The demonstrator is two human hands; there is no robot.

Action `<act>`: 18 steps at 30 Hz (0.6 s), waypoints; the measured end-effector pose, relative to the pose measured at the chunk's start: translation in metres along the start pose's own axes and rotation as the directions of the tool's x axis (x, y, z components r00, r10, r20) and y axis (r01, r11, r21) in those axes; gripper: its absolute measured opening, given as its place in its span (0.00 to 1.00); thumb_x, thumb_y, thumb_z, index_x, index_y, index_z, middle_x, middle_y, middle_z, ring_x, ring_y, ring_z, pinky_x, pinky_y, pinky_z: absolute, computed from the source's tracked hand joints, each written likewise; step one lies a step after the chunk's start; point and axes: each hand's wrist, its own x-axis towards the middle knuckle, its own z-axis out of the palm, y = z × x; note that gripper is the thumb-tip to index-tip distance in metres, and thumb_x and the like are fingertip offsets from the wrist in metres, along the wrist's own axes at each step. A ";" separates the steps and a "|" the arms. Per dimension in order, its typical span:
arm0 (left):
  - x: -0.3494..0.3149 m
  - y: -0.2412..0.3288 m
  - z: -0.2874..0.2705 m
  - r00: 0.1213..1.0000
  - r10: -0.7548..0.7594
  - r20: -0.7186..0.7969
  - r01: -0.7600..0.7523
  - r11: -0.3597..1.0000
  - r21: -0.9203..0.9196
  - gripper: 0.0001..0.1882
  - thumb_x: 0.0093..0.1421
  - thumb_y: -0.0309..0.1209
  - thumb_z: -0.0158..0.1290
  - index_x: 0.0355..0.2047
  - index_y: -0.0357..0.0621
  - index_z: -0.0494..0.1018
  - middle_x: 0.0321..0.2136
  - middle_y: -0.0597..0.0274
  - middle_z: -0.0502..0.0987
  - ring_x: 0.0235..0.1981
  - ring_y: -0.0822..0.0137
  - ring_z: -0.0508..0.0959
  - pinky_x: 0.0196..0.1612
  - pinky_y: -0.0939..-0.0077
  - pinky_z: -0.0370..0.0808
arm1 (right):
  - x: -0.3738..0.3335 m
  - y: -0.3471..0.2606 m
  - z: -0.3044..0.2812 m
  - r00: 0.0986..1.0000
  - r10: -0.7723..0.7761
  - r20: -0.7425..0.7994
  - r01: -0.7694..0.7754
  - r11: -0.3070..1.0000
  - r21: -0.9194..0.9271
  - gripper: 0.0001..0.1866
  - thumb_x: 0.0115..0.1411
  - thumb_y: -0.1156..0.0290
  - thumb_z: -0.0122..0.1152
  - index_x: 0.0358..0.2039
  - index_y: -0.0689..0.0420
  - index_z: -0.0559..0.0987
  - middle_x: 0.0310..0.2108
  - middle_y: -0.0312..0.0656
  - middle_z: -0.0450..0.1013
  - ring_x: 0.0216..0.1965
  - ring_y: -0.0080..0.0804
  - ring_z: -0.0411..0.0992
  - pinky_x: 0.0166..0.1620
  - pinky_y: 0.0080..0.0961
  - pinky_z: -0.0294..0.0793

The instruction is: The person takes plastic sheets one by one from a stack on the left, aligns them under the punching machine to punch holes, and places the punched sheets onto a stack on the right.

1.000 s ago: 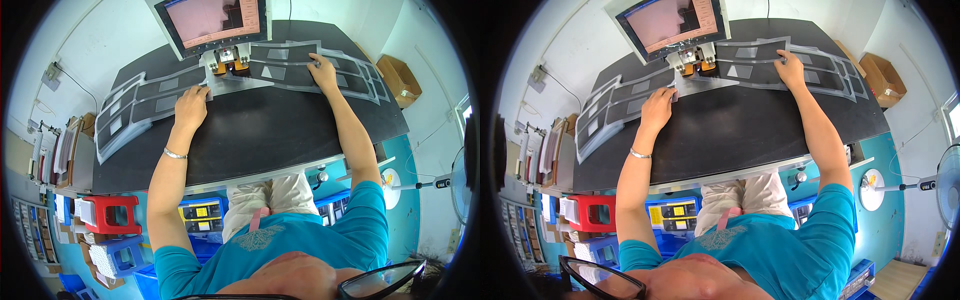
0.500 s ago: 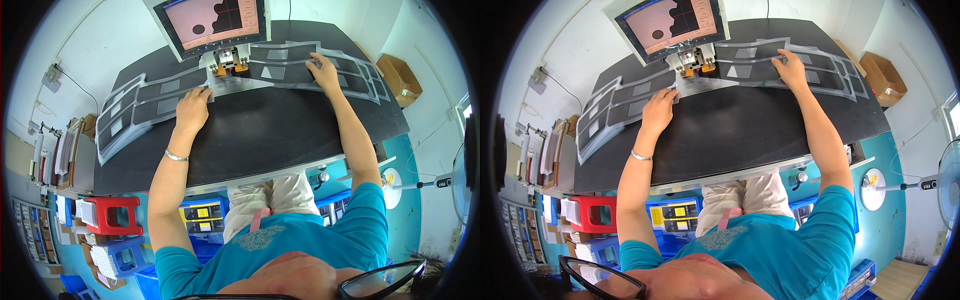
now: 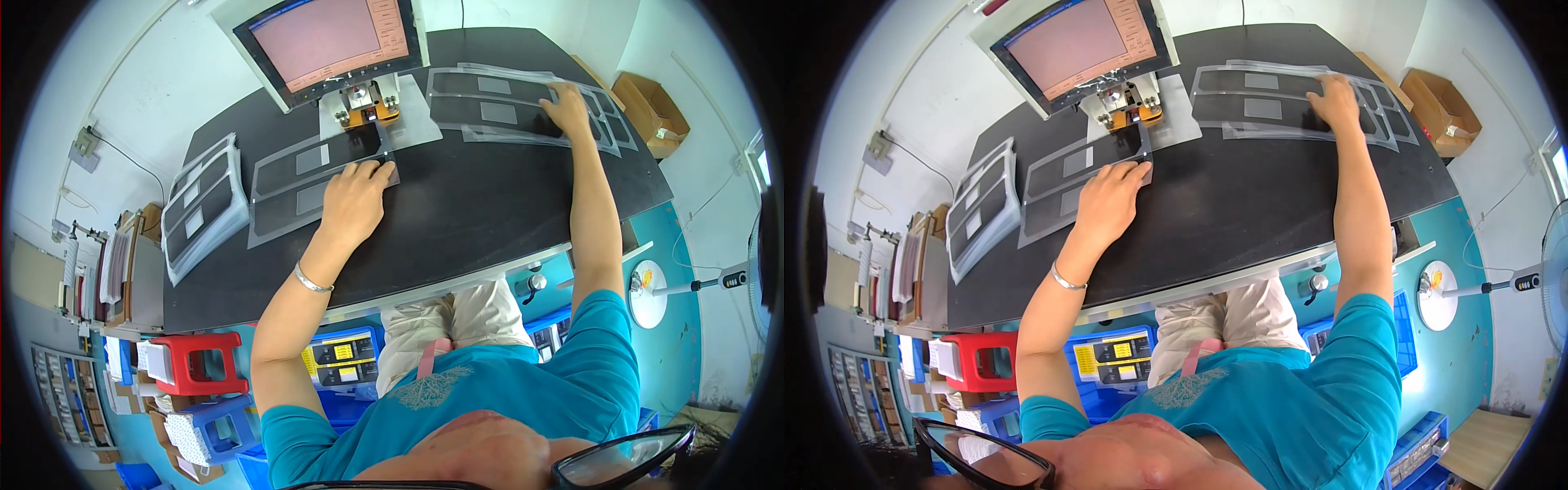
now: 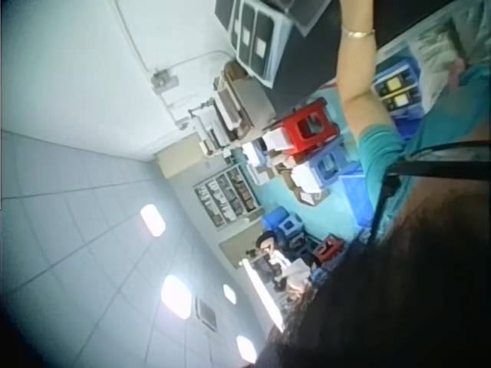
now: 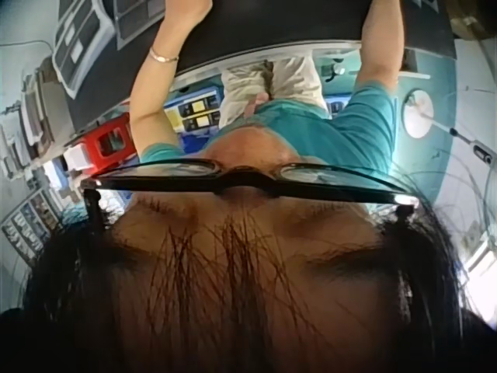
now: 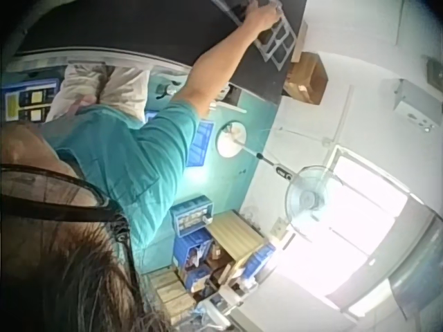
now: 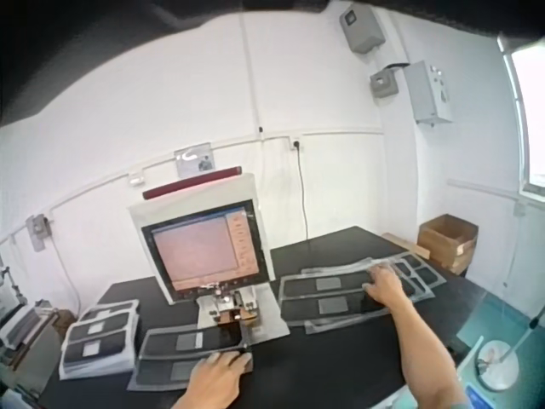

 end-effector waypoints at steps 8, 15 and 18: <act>0.001 0.001 0.006 0.990 0.060 -0.125 -0.063 0.998 -0.026 0.19 0.53 0.22 0.54 0.47 0.45 0.78 0.40 0.62 0.78 0.41 0.59 0.77 0.41 0.65 0.76 | -0.030 -0.094 0.027 0.945 -0.326 -0.008 0.321 0.926 0.197 0.22 0.60 0.58 0.62 0.52 0.56 0.78 0.57 0.51 0.69 0.58 0.51 0.67 0.60 0.39 0.67; 0.000 -0.002 0.002 0.996 0.045 -0.078 -0.049 0.997 -0.057 0.19 0.56 0.27 0.57 0.50 0.46 0.76 0.44 0.60 0.77 0.44 0.59 0.76 0.44 0.65 0.76 | -0.028 -0.078 0.025 0.901 -0.353 0.251 0.318 0.933 0.171 0.23 0.59 0.54 0.61 0.51 0.54 0.78 0.53 0.46 0.73 0.55 0.45 0.70 0.57 0.41 0.69; -0.002 -0.009 -0.008 0.997 0.061 -0.053 -0.069 0.986 -0.151 0.22 0.57 0.30 0.59 0.53 0.45 0.73 0.49 0.57 0.75 0.49 0.55 0.75 0.49 0.63 0.75 | -0.020 -0.051 0.010 0.884 -0.351 0.309 0.278 0.926 0.258 0.24 0.58 0.54 0.63 0.51 0.55 0.78 0.51 0.47 0.74 0.54 0.47 0.71 0.57 0.38 0.69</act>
